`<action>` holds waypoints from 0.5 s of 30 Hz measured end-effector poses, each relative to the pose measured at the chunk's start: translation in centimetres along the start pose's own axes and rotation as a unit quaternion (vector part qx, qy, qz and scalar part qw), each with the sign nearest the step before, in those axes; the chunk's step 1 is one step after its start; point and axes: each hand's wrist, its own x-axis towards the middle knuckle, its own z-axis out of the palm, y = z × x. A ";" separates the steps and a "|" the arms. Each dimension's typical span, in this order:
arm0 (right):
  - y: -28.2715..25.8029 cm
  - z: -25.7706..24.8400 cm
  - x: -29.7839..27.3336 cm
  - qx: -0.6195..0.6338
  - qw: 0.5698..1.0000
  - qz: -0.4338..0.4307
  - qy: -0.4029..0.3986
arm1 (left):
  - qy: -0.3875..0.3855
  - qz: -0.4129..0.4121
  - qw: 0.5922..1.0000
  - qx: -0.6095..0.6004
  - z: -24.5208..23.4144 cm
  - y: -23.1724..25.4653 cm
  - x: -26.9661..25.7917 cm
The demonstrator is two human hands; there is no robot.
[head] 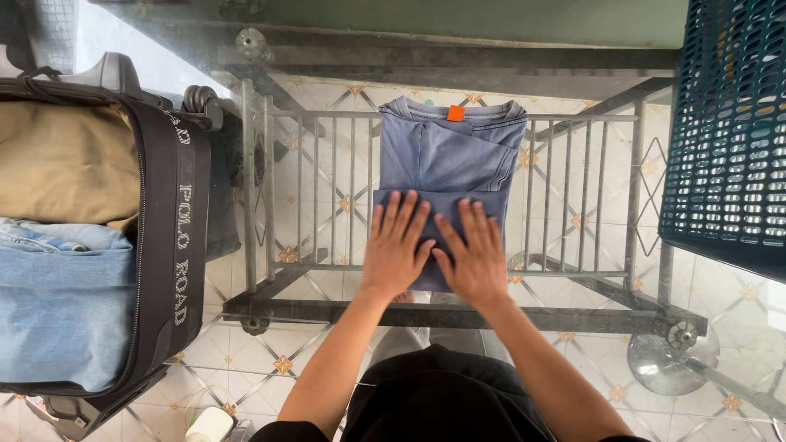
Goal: The person folds a pair of blue jeans, a yellow sleeveless shirt, and a striped polo shirt on a glass table and places them into a black suitcase. The person retrieves each item from a blue laundry basket, folds it neatly, and stacks it in the suitcase.
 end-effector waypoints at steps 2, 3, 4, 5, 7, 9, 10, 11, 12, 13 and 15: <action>2.0 -0.3 -0.1 -0.027 0.999 0.035 -0.013 | -0.010 -0.026 0.999 0.031 -0.5 -1.7 0.1; 3.2 -0.6 -0.5 -0.047 0.997 0.059 -0.006 | -0.005 -0.049 0.997 0.062 -0.7 -2.6 -0.1; 4.2 -0.8 -1.0 -0.066 0.994 0.083 0.001 | 0.000 -0.072 0.993 0.092 -1.1 -3.5 -0.3; 5.3 -1.0 -1.4 -0.094 0.991 0.097 0.002 | 0.008 -0.092 0.988 0.122 -1.3 -4.4 -0.3; 6.6 -1.3 -2.6 -0.145 0.982 0.122 0.003 | 0.070 -0.112 0.984 0.116 -1.9 -5.5 -1.7; 6.6 -1.8 -4.3 -0.119 0.985 0.112 0.058 | 0.107 -0.103 0.983 0.111 -2.2 -5.3 -3.6; 6.3 -2.0 -5.1 -0.106 0.985 0.106 0.087 | 0.113 -0.083 0.984 0.108 -2.4 -4.8 -4.8; 5.6 -2.3 -6.1 -0.078 0.990 0.098 0.058 | 0.116 -0.064 0.985 0.106 -2.7 -4.3 -6.3; 4.6 -2.5 -7.2 -0.050 0.994 0.090 0.028 | 0.127 -0.066 0.987 0.077 -2.8 -3.4 -7.7; 3.6 -2.8 -8.2 -0.024 0.996 0.081 -0.002 | 0.137 -0.068 0.987 0.046 -2.6 -2.0 -9.1; 1.5 -3.2 -9.7 -0.043 0.999 0.020 0.007 | 0.145 -0.048 0.988 0.023 -2.7 -0.5 -11.1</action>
